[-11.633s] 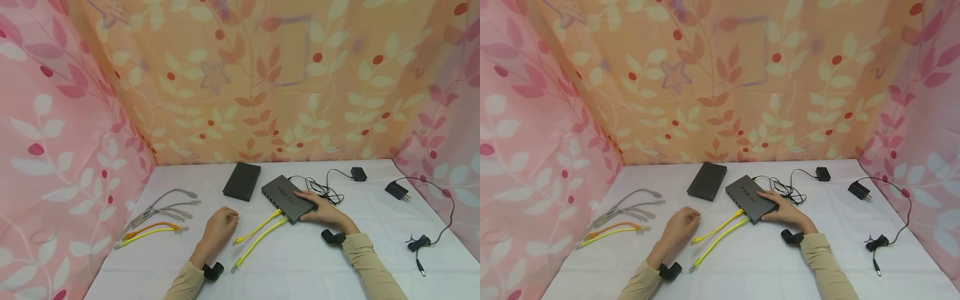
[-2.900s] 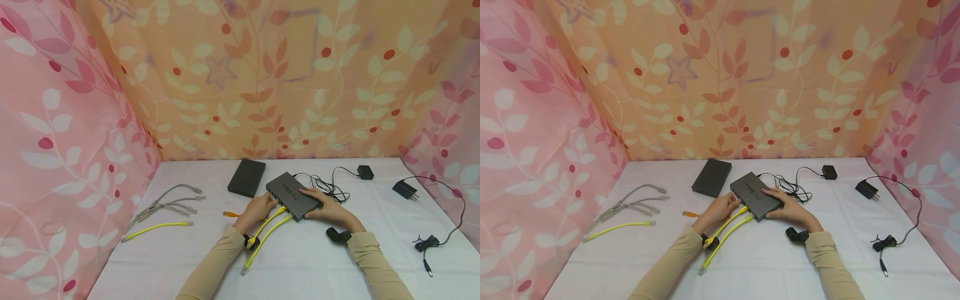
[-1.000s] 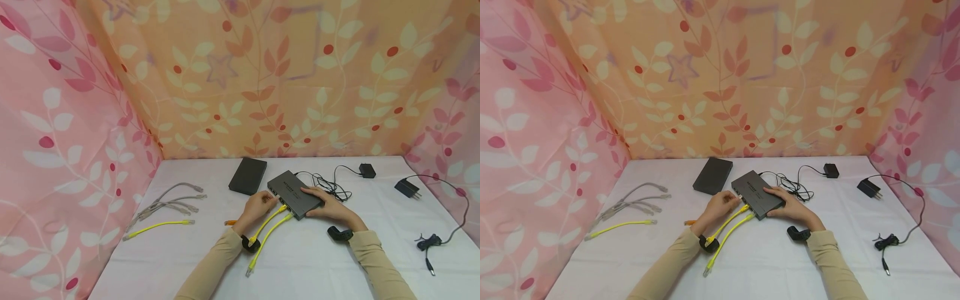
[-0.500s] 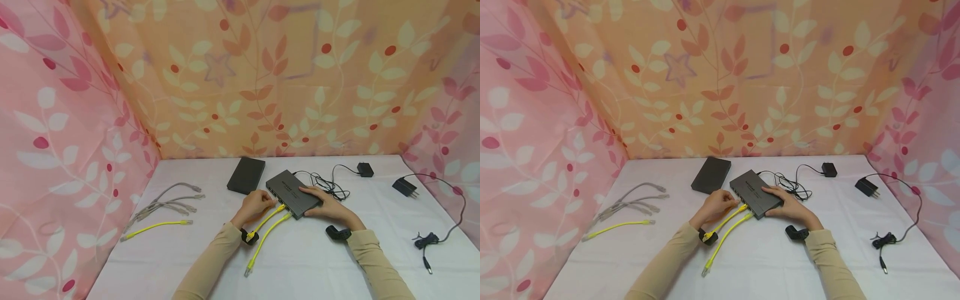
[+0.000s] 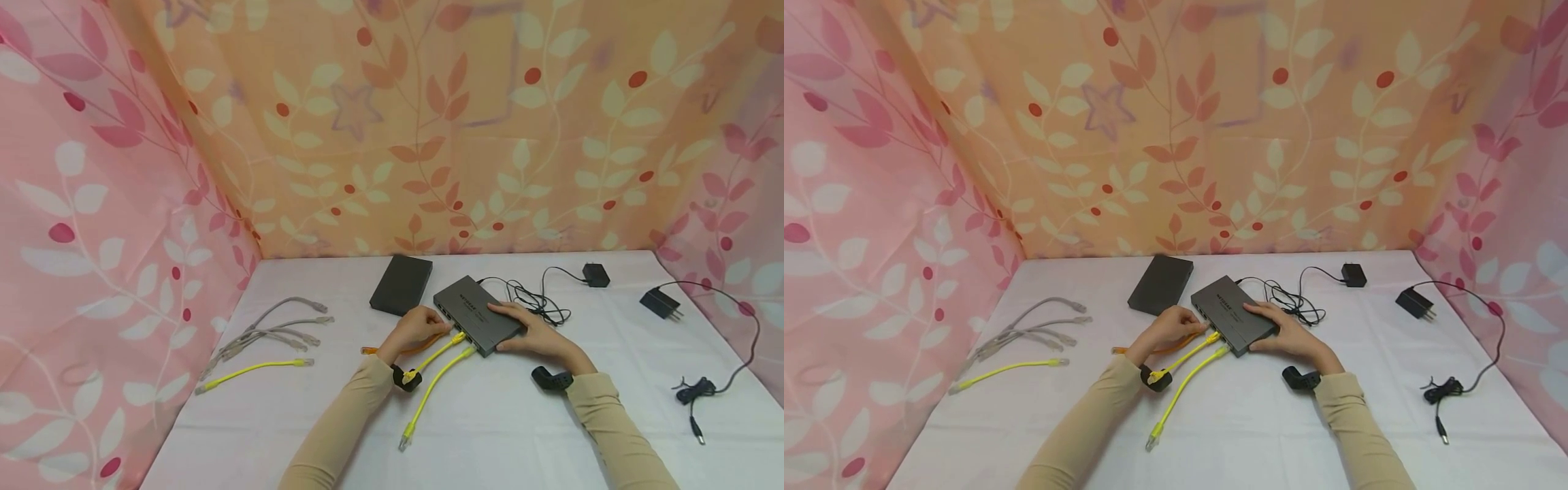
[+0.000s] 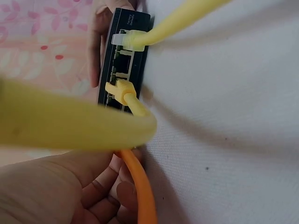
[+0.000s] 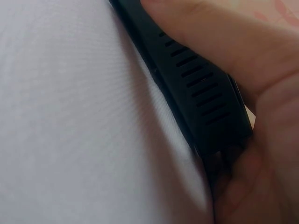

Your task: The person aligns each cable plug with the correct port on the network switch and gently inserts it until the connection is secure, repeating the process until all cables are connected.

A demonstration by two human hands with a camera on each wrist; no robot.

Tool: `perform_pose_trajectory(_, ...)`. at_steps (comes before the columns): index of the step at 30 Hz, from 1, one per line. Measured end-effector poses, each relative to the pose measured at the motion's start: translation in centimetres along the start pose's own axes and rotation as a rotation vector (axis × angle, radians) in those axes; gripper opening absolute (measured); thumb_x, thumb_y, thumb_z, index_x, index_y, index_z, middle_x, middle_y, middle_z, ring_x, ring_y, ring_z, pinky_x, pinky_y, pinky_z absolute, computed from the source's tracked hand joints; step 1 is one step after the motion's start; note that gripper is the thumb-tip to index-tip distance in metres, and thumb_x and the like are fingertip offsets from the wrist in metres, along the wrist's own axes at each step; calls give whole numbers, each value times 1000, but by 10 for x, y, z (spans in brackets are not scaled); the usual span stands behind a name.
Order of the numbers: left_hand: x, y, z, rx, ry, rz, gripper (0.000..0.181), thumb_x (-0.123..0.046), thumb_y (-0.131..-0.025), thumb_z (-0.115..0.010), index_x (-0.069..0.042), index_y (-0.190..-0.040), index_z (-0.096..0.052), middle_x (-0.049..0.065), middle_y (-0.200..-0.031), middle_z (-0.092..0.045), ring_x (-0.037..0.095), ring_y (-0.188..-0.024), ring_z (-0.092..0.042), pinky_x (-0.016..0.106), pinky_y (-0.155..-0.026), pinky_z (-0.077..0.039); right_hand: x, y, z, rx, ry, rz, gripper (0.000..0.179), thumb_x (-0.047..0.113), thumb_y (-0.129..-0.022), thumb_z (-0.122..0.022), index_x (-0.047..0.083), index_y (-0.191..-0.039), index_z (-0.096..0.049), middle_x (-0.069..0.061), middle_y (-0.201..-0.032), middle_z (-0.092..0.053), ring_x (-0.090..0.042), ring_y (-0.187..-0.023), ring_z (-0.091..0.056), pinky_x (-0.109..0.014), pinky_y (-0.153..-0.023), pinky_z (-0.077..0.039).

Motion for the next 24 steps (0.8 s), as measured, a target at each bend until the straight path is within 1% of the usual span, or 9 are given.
perform_pose_trajectory(4,-1,0,1,21,28,-18,26,-37,-85,-66,-14,-75,-70,-6,-69,-57,7,-61,-44,20,-54,-36,0,0,0,5,-7,-7,80,43,-69,-80,36,-138,-40,-9,-152,-21,-40,-139,-10,-68,-100,-12)
perform_pose_trajectory(9,-2,-2,3,68,82,-58,27,-35,-86,-65,-11,-75,-70,-7,-63,-52,6,-56,-38,20,-50,-30,0,-1,0,10,-4,-9,81,43,-68,-80,37,-139,-40,-8,-153,-20,-40,-140,-10,-67,-100,-13)
perform_pose_trajectory(13,0,-3,2,81,106,-69,27,-35,-86,-65,-10,-75,-69,-7,-60,-48,6,-54,-36,20,-49,-28,4,0,1,11,0,-8,80,42,-69,-79,35,-139,-40,-9,-152,-21,-40,-139,-10,-67,-100,-13)
perform_pose_trajectory(17,-1,-4,3,72,106,-72,30,-35,-87,-64,-9,-74,-69,-7,-61,-49,7,-55,-39,20,-51,-31,4,0,1,8,1,-4,79,39,-70,-79,33,-139,-41,-9,-152,-21,-40,-139,-10,-68,-100,-13)
perform_pose_trajectory(18,-1,-4,3,66,103,-70,30,-35,-87,-64,-9,-73,-68,-7,-61,-49,7,-56,-40,20,-51,-32,-1,-1,1,9,9,-3,79,41,-70,-79,35,-138,-41,-8,-153,-21,-39,-140,-10,-68,-100,-13)
perform_pose_trajectory(24,-1,-8,-2,15,58,-48,27,-36,-86,-65,-12,-74,-70,-6,-65,-55,7,-58,-43,20,-54,-35,-2,-1,-1,12,5,3,80,42,-69,-79,37,-139,-40,-8,-153,-20,-39,-140,-10,-67,-101,-14)
Point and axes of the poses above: each hand's wrist, its own y-axis away from the middle knuckle, its own z-axis out of the back of the hand, x = y × z, the point moved 2 cm from there along -y, towards the middle knuckle
